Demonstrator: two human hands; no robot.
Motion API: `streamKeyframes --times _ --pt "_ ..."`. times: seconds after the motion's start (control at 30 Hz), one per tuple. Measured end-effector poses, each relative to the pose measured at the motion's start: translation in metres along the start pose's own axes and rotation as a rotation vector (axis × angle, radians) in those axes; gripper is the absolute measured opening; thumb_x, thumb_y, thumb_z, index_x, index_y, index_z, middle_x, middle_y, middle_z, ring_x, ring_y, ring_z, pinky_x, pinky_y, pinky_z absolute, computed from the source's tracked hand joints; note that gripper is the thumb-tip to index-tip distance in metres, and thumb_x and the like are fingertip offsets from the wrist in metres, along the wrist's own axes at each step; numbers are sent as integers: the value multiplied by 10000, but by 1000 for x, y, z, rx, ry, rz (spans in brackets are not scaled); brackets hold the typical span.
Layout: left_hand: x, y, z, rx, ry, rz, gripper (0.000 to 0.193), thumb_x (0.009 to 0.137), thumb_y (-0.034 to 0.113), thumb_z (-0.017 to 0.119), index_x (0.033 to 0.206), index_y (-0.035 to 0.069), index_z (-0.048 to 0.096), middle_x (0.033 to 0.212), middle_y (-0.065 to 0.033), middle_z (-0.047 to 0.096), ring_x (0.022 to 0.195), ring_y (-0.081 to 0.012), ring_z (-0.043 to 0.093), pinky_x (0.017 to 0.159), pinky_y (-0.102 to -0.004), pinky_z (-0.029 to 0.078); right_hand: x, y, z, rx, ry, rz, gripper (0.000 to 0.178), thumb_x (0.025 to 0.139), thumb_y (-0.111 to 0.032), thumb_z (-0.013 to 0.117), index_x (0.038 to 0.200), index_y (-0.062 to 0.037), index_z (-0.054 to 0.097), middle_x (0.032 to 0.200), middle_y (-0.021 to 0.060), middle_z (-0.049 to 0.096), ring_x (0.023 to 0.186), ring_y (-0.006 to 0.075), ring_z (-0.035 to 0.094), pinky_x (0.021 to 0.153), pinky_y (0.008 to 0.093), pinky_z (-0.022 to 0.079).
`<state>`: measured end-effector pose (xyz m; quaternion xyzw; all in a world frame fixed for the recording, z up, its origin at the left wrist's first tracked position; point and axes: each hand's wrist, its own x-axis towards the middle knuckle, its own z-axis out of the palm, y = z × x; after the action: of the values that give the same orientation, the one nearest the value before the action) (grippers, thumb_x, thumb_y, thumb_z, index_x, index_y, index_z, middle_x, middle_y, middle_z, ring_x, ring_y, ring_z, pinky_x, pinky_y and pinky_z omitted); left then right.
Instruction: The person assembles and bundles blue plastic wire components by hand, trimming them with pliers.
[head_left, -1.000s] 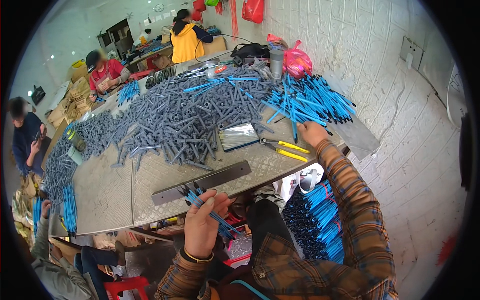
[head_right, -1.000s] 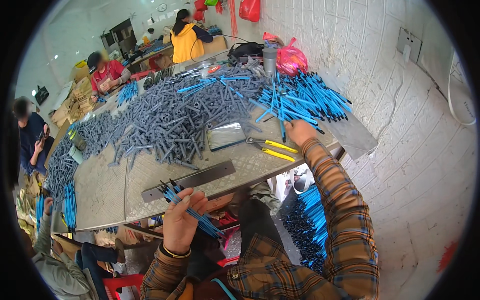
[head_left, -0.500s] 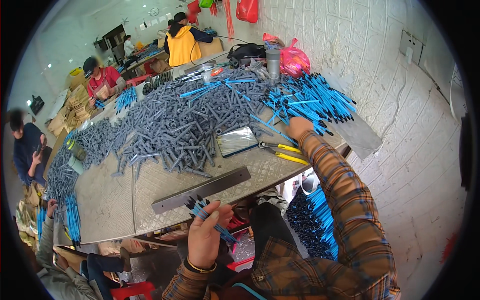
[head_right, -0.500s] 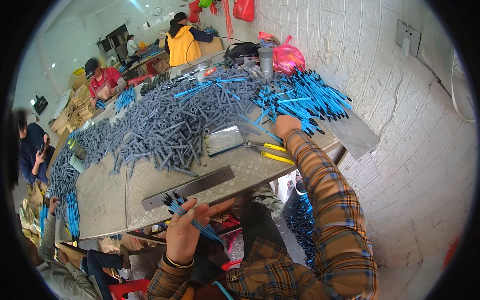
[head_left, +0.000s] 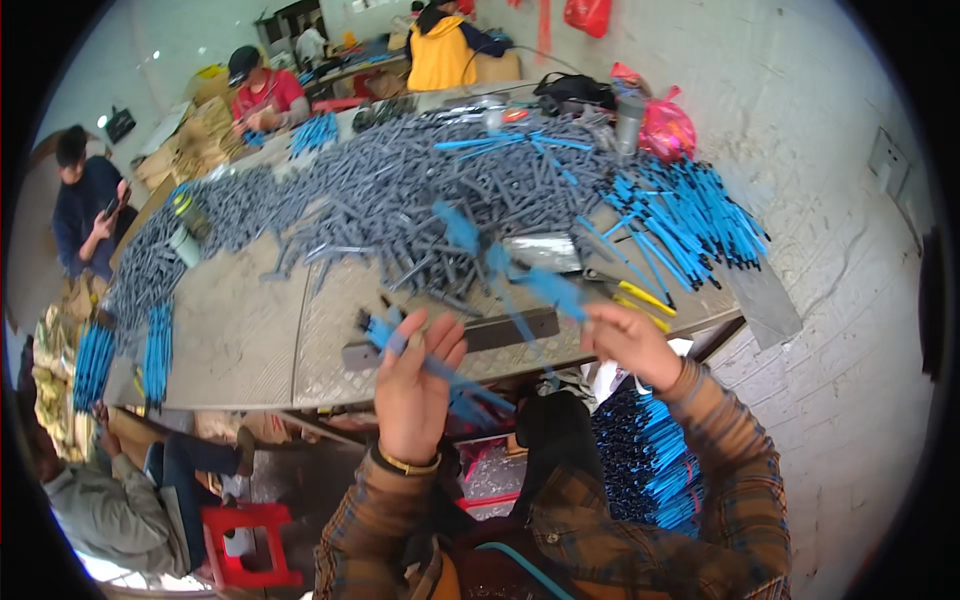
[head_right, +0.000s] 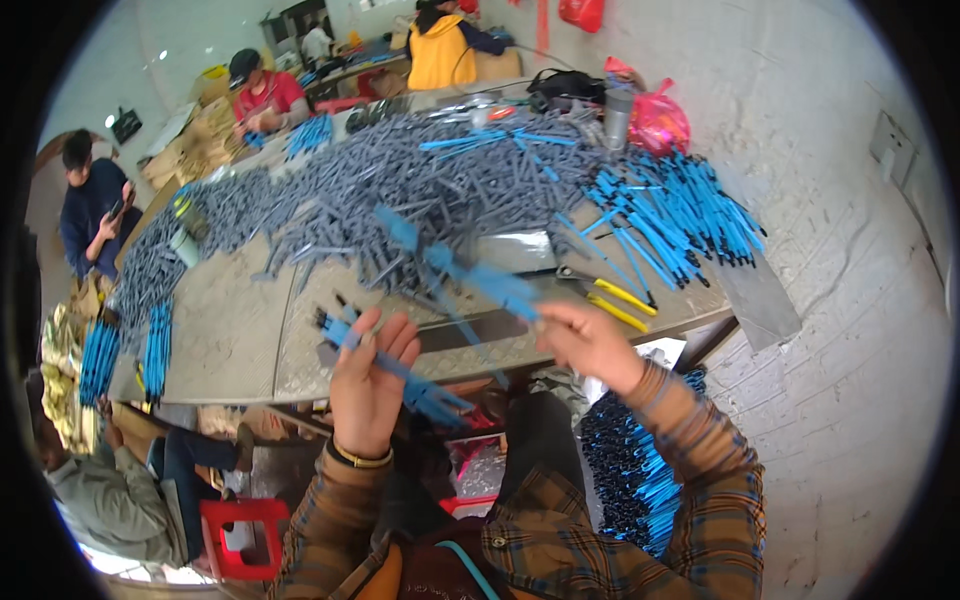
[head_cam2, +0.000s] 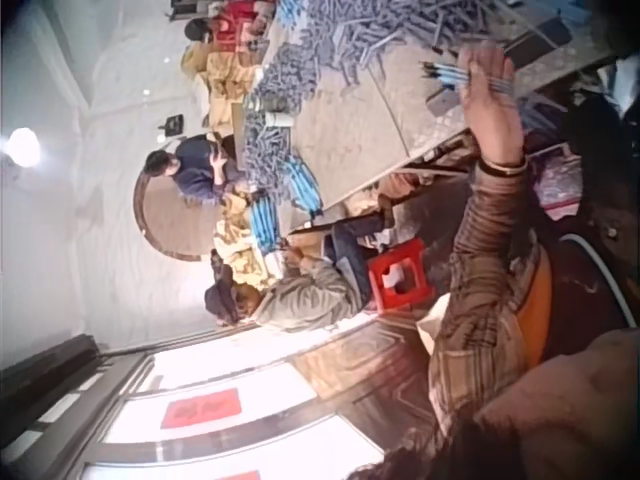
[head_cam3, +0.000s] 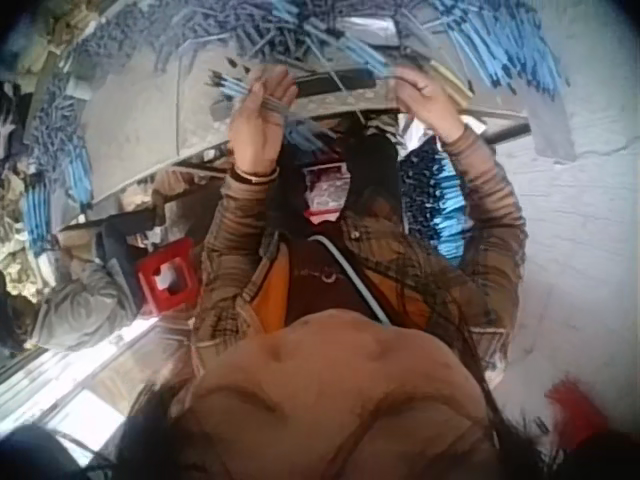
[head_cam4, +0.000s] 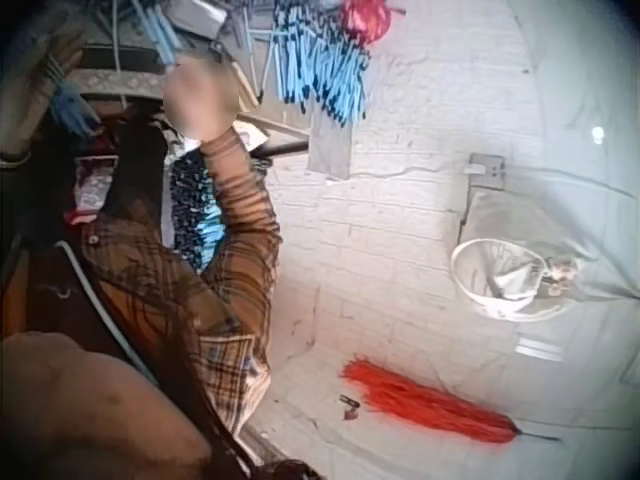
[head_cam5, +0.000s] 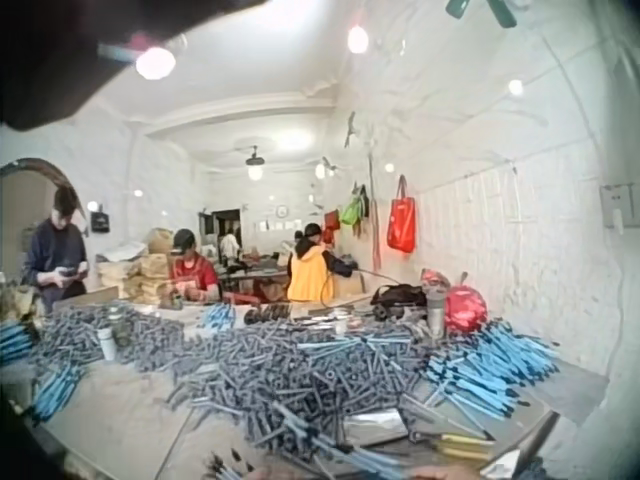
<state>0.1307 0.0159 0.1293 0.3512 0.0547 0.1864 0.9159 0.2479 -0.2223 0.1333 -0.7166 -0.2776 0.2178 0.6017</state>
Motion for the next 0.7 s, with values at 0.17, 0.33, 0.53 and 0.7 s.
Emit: streamKeyframes --times 0.17,0.33,0.53,0.7 --pt "-2 1 -7 -145 -225 -51 263 916 150 448 1142 16 454 1007 -137 595 928 -255 584 846 -408 471 -20 5 36 85 -109 192 293 877 -86 435 1149 -21 523 821 47 620 588 71 551 483 176 404" --pt "-10 -1 6 22 193 47 250 924 171 440 1129 30 466 878 -97 606 809 -219 603 791 -397 498 -29 -1 49 175 -175 255 292 873 -103 452 1146 -28 522 853 76 635 583 87 570 464 176 397" --pt "-19 5 -1 -23 20 -18 207 910 179 480 1079 59 489 820 -87 603 752 -197 604 717 -362 517 -33 -5 58 208 -197 296 293 879 -124 461 1152 -34 518 845 77 637 578 79 561 464 177 397" --pt "-28 -2 4 -5 -53 -33 197 877 116 521 1063 59 484 824 -91 598 756 -191 597 692 -338 518 -38 11 65 -2 -209 206 328 887 -153 465 1199 -52 490 844 73 637 563 68 540 475 195 410"
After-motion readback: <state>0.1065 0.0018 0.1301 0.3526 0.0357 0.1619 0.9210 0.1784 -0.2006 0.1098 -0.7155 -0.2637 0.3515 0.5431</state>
